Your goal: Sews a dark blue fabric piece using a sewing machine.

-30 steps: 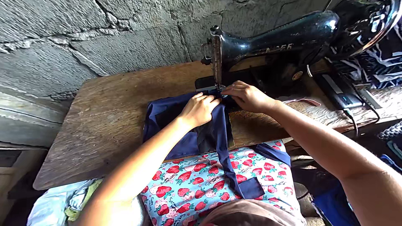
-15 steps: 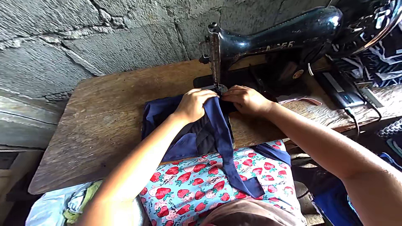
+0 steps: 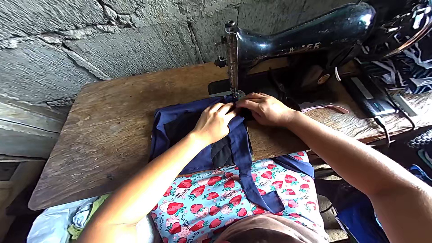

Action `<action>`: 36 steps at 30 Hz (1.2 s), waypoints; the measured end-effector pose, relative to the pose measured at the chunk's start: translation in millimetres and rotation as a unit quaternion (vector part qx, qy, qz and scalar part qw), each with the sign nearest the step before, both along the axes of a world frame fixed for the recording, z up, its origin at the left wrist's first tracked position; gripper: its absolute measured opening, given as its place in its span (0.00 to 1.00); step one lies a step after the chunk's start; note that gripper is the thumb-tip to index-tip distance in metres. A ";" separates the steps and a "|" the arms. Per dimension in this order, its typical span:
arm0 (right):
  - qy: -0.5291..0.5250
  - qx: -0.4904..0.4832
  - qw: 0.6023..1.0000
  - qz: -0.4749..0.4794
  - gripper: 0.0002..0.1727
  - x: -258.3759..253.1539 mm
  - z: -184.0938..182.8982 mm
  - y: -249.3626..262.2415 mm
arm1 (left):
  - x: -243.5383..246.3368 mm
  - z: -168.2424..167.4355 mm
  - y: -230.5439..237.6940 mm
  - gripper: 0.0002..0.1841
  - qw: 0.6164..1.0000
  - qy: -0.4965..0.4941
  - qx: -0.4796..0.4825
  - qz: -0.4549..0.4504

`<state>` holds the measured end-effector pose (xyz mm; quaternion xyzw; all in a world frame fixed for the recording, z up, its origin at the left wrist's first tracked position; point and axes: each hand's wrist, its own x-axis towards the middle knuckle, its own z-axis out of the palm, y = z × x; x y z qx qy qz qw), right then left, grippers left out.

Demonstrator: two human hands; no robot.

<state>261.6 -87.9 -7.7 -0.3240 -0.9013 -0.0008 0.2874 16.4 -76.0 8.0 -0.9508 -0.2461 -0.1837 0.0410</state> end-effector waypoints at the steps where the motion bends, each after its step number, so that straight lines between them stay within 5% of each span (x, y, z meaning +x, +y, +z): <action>1: -0.001 0.005 1.000 0.003 0.25 0.8 -0.6 -0.1 | 1.3 0.2 -6.4 0.27 0.999 0.000 -0.030 0.025; 15: 0.006 0.006 1.000 -0.022 0.25 -2.1 -2.4 -1.1 | 1.6 -3.4 -9.2 0.31 0.993 0.019 -0.094 0.075; 18: 0.085 -0.085 0.985 -0.123 0.18 -3.0 12.3 -3.5 | 3.9 -2.9 -7.7 0.32 0.992 0.025 -0.093 0.078; 21: 0.271 -0.292 0.883 -0.249 0.15 -1.9 47.8 22.3 | 7.0 -2.2 -6.6 0.33 0.992 0.017 -0.100 0.079; 24: 0.494 -0.432 0.717 -0.235 0.13 -7.5 73.0 53.2 | 7.4 -3.6 -7.8 0.33 0.992 0.015 -0.095 0.080; 25: 0.522 -0.444 0.696 -0.217 0.12 -9.1 78.1 60.4 | 7.2 -3.4 -8.1 0.33 0.992 0.017 -0.091 0.080; 29: 0.255 -0.407 0.841 -0.248 0.27 -10.0 87.3 74.3 | 4.3 -3.7 -8.0 0.34 0.992 0.019 -0.098 0.082; 32: 0.239 -0.430 0.825 -0.278 0.26 -16.8 90.3 77.0 | 0.5 -4.5 -8.8 0.34 0.991 0.015 -0.102 0.081; 34: 0.367 -0.458 0.758 -0.285 0.11 -24.2 89.9 71.7 | -0.6 -5.1 -9.1 0.34 0.992 0.011 -0.099 0.079; 36: 0.383 -0.484 0.733 -0.286 0.11 -22.0 86.7 68.3 | -0.2 -5.1 -9.3 0.34 0.992 0.014 -0.099 0.079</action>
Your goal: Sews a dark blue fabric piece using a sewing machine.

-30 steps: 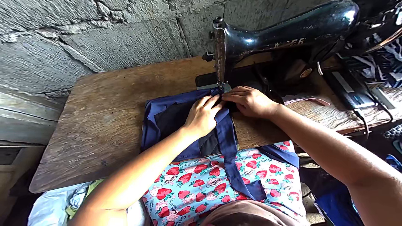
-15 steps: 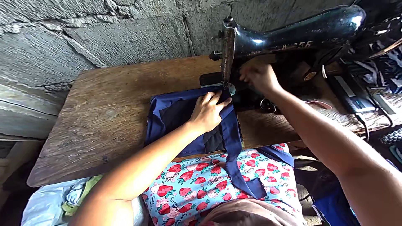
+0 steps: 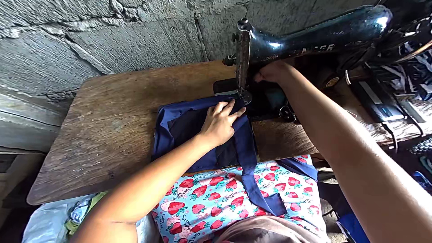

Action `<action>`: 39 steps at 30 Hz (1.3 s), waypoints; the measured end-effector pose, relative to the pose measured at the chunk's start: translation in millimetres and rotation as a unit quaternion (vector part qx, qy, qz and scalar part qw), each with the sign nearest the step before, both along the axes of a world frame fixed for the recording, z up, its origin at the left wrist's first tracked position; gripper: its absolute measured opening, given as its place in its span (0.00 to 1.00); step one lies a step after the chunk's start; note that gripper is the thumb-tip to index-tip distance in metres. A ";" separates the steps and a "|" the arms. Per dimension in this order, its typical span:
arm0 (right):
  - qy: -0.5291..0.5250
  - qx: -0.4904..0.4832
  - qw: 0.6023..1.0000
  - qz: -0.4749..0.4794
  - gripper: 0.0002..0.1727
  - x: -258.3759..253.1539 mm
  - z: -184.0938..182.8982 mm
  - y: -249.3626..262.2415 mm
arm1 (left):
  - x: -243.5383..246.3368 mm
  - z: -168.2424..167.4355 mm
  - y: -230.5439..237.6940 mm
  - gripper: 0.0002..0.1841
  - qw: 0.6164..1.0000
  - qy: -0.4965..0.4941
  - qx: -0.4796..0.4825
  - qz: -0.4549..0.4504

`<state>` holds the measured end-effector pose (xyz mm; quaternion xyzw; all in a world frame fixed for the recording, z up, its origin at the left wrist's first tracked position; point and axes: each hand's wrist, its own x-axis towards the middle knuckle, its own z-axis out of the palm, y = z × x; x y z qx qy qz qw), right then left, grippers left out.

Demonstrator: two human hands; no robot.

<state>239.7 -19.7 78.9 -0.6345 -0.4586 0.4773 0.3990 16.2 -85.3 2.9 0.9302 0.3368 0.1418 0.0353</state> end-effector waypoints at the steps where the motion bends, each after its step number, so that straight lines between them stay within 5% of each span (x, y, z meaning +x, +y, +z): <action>1: -0.015 -0.003 1.000 0.017 0.16 4.7 -3.0 -0.1 | 0.4 0.3 0.1 0.34 1.000 0.002 -0.001 0.001; 8: -0.239 0.076 0.951 0.180 0.15 38.6 -4.5 -30.1 | 7.8 3.3 -1.4 0.34 1.000 0.010 -0.017 0.017; 14: -0.353 0.097 0.908 0.203 0.13 44.0 1.9 -74.2 | 9.5 2.3 -0.6 0.33 1.000 0.012 -0.019 0.020; 22: -0.283 0.064 0.893 0.343 0.16 17.0 -18.7 -157.9 | 8.9 6.1 2.7 0.33 0.999 -0.008 -0.025 0.022; 27: -0.259 0.001 0.845 0.467 0.22 10.8 -32.8 -201.0 | 10.1 9.7 8.6 0.33 0.999 0.019 -0.043 0.025; 32: -0.334 -0.096 0.841 0.414 0.36 -16.2 -73.2 -229.2 | 11.4 13.8 14.2 0.34 0.998 0.021 -0.062 0.022; 36: -0.099 0.083 0.950 0.283 0.32 -18.3 -135.4 -235.1 | 9.9 9.2 20.1 0.34 0.999 0.004 -0.043 0.009; 39: 0.131 0.134 0.937 0.294 0.17 -26.7 -153.2 -240.3 | 5.0 -0.4 25.2 0.30 0.998 -0.058 0.003 -0.020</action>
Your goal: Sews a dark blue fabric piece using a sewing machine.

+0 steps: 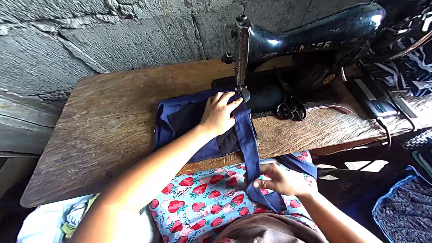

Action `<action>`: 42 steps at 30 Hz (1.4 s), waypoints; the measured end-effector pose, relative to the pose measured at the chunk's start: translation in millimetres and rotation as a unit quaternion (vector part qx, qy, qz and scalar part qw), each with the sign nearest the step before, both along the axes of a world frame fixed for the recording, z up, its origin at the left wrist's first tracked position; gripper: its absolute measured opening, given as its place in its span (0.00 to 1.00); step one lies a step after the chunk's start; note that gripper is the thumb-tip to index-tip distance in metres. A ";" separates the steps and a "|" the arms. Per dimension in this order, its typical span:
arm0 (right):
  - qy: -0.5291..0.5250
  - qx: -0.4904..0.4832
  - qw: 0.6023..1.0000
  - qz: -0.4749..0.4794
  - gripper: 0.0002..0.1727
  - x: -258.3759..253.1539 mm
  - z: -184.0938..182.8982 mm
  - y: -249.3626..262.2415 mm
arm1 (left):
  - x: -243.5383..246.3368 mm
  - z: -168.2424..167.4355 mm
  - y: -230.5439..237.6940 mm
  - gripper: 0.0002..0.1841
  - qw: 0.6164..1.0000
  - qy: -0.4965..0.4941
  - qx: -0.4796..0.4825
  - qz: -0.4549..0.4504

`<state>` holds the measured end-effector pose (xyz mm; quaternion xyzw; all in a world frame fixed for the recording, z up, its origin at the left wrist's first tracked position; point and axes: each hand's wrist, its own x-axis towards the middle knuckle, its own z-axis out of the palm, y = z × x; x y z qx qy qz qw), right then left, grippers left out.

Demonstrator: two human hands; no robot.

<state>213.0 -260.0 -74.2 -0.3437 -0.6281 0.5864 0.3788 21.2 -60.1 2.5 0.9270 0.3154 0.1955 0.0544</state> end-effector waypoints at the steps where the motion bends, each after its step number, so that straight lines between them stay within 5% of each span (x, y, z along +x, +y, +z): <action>1: 0.035 -0.010 0.999 0.006 0.13 -2.8 1.0 -4.1 | -0.9 -2.3 1.0 0.28 0.999 -0.027 0.020 -0.017; 7: 0.053 0.092 0.994 0.016 0.15 -10.1 37.2 -28.9 | -5.3 -8.5 4.2 0.18 0.972 -0.132 0.109 -0.161; 15: 0.013 0.218 0.976 0.024 0.14 -5.5 61.2 -41.5 | -3.1 -2.4 -30.5 0.15 0.965 -0.066 0.195 -0.165; 25: -0.009 0.192 0.981 0.042 0.16 3.1 48.1 -44.1 | 3.9 -7.7 -66.5 0.17 0.988 -0.034 0.133 -0.067; 33: -0.255 0.080 0.952 0.147 0.22 12.8 50.1 -38.4 | 2.2 -9.1 -88.8 0.28 1.000 -0.014 0.004 -0.001; 42: -0.318 0.063 0.937 0.131 0.25 13.9 51.4 -33.7 | 2.3 -11.3 -84.6 0.28 1.000 -0.028 0.008 -0.002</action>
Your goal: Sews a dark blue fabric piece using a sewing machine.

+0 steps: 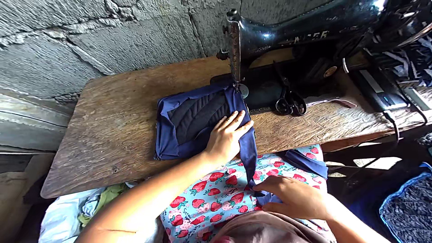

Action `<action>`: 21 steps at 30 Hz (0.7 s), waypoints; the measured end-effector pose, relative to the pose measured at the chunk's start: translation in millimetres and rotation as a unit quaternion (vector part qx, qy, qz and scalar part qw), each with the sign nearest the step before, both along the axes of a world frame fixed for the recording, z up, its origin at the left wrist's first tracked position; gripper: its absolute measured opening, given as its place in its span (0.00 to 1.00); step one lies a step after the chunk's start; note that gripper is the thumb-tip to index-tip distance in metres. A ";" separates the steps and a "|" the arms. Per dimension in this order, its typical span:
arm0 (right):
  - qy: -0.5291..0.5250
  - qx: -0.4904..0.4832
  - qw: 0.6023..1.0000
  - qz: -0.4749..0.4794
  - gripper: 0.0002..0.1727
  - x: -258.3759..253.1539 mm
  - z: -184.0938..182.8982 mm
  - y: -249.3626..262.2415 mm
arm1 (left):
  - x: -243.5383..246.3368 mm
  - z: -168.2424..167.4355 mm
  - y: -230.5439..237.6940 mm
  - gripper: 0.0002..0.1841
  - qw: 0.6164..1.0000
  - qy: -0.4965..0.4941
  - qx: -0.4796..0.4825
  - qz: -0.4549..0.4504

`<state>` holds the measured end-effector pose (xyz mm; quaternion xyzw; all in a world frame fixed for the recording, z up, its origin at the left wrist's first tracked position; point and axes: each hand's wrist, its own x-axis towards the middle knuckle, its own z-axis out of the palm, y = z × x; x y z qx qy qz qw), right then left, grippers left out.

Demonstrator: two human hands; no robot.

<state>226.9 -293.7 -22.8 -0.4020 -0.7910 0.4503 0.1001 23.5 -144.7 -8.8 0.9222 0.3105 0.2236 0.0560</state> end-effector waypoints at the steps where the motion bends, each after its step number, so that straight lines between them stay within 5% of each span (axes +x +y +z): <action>1: -0.004 -0.003 1.000 0.001 0.25 -0.5 0.7 0.2 | -0.1 -0.2 1.6 0.28 1.000 0.004 0.000 -0.002; 21: -0.025 -0.024 0.999 0.009 0.25 -3.1 -1.1 -2.8 | -1.0 1.5 24.3 0.29 1.000 0.002 0.010 -0.021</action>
